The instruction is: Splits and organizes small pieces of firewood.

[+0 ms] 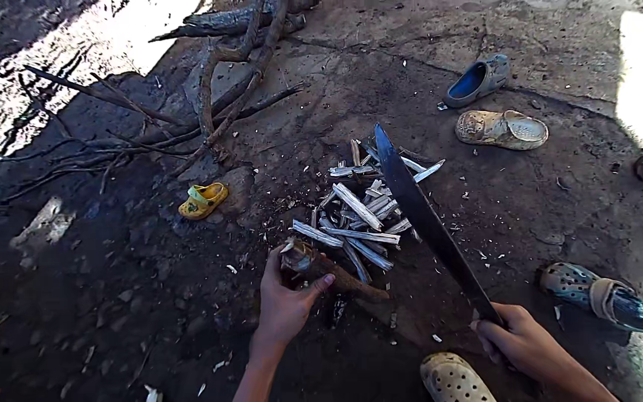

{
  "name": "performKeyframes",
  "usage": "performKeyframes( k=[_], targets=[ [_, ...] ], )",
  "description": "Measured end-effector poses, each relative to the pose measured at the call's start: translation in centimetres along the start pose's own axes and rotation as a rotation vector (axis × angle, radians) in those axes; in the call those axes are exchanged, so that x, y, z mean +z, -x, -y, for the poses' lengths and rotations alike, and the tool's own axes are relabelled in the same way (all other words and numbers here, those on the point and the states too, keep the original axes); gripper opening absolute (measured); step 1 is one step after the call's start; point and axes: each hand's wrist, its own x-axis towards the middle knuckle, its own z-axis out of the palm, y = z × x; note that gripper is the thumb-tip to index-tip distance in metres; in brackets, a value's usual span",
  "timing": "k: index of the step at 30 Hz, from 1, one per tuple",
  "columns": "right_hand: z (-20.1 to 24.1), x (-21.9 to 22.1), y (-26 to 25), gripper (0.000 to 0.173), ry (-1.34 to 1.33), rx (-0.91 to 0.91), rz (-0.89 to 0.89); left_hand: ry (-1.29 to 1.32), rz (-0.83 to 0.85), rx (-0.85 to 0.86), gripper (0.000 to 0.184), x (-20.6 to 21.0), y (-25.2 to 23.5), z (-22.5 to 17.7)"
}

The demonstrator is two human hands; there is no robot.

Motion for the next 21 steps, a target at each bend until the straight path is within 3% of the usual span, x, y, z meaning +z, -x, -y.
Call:
performKeyframes(
  k=[3,6,9,12,15,21],
  targets=[
    [0.3,-0.9,1.1,0.012,0.036,-0.076,-0.09,-0.198,0.019,0.251,0.078,2.6,-1.2,-4.1],
    [1.4,-1.6,1.9,0.013,0.036,-0.24,-0.194,-0.138,0.042,0.421,0.078,6.1,-3.2,-6.3],
    [3.2,-1.5,2.5,0.014,-0.06,-0.397,-0.245,-0.031,0.115,0.451,0.078,10.6,-4.6,-5.9],
    [4.6,-0.9,3.1,0.015,-0.17,-0.487,-0.259,-0.047,0.237,0.377,0.072,15.4,-4.7,-3.1],
    [5.4,-0.6,2.8,0.016,-0.204,-0.47,-0.301,-0.079,0.243,0.308,0.063,18.0,-4.3,-1.1],
    [6.7,0.5,0.8,0.019,-0.223,-0.236,-0.306,-0.15,0.211,0.324,0.059,17.7,-3.6,-1.7]
  ],
)
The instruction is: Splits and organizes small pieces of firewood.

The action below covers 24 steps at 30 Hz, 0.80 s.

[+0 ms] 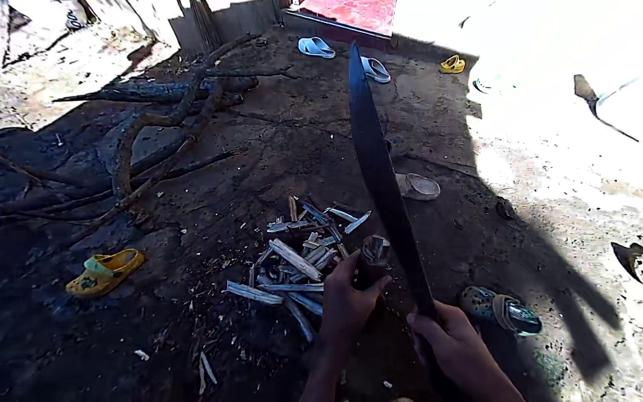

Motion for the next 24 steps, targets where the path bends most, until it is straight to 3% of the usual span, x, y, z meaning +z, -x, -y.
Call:
performKeyframes(
  k=[6,12,19,24],
  targets=[
    [-0.3,0.8,-0.4,0.019,0.086,-0.024,-0.015,-0.13,-0.115,0.078,0.061,0.8,0.5,-0.2],
    [-0.7,0.8,-0.5,0.02,0.11,0.087,-0.02,-0.138,-0.114,0.119,0.055,1.9,0.8,-0.9],
    [-0.4,0.6,0.8,0.019,0.09,-0.011,-0.066,-0.126,-0.156,0.153,0.055,1.9,1.1,-0.7],
    [-0.3,0.5,0.4,0.019,0.092,0.026,-0.046,-0.133,-0.158,0.147,0.055,1.7,1.2,-0.7]
  ],
)
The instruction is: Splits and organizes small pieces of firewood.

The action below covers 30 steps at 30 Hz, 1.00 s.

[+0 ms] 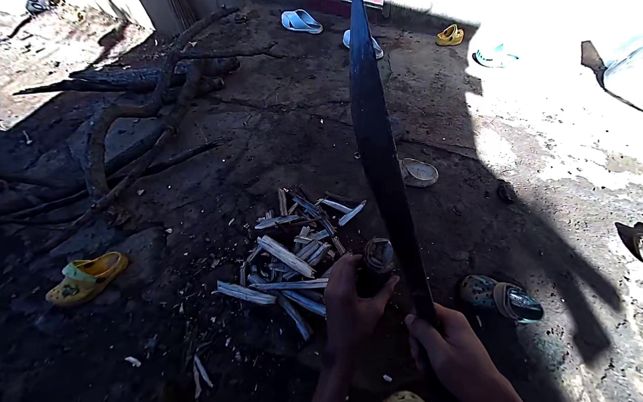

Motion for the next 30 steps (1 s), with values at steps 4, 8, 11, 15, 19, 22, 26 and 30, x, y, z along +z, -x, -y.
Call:
performKeyframes(
  k=[4,8,11,15,19,22,26,30],
  targets=[
    [-0.7,0.1,-0.1,0.02,0.025,0.057,0.022,-0.007,0.006,0.001,0.052,0.2,0.1,-0.3],
    [-0.7,0.0,0.1,0.02,0.019,0.06,0.022,-0.024,0.012,0.009,0.051,0.3,0.2,-0.5],
    [-0.5,-0.2,0.0,0.02,0.028,0.087,0.032,-0.029,0.032,-0.002,0.052,0.3,-0.1,-0.7],
    [-0.1,-0.4,0.0,0.019,0.034,0.122,0.028,0.056,0.274,-0.159,0.067,0.0,0.8,0.0],
    [-0.3,-0.3,0.7,0.019,0.036,0.119,0.02,0.094,0.304,-0.183,0.063,0.9,2.3,0.3],
    [-0.4,-0.7,1.9,0.018,0.031,-0.023,-0.027,0.173,0.28,-0.088,0.061,1.1,1.6,-1.1],
    [0.3,-3.2,2.6,0.019,0.027,-0.398,-0.181,0.128,0.295,0.14,0.048,0.3,-2.5,-5.4],
    [1.2,-4.0,2.3,0.017,0.032,-0.156,-0.226,0.2,0.364,0.125,0.054,3.7,-3.3,-3.9]
  ],
)
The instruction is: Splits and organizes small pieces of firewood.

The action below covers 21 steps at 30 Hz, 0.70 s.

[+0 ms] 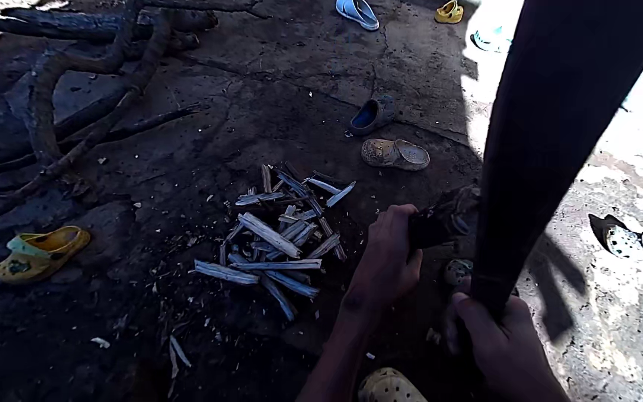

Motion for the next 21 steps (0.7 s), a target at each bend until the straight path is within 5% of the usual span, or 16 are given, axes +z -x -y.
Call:
performKeyframes(
  k=[3,7,15,17,19,21],
  targets=[
    [-1.9,0.7,-2.3,0.022,0.123,0.371,0.071,0.064,0.018,-0.156,0.057,3.4,2.1,4.1],
    [-2.0,0.8,-3.0,0.023,0.08,0.4,0.078,0.068,0.084,-0.199,0.058,3.0,1.3,4.1],
    [0.6,-0.5,-0.6,0.014,0.021,-0.077,-0.07,-0.102,-0.071,0.109,0.049,-1.0,-2.4,-2.2],
    [-0.9,0.0,-1.4,0.016,0.085,0.166,-0.038,-0.327,0.047,-0.055,0.058,0.0,-0.8,-0.8],
    [-2.7,0.3,-3.1,0.024,0.045,0.423,-0.007,-0.55,0.272,-0.404,0.09,-0.2,1.6,0.4],
    [-3.4,0.4,-4.5,0.025,-0.039,0.425,-0.021,-0.548,0.147,-0.584,0.101,-1.7,3.1,1.4]
  ],
)
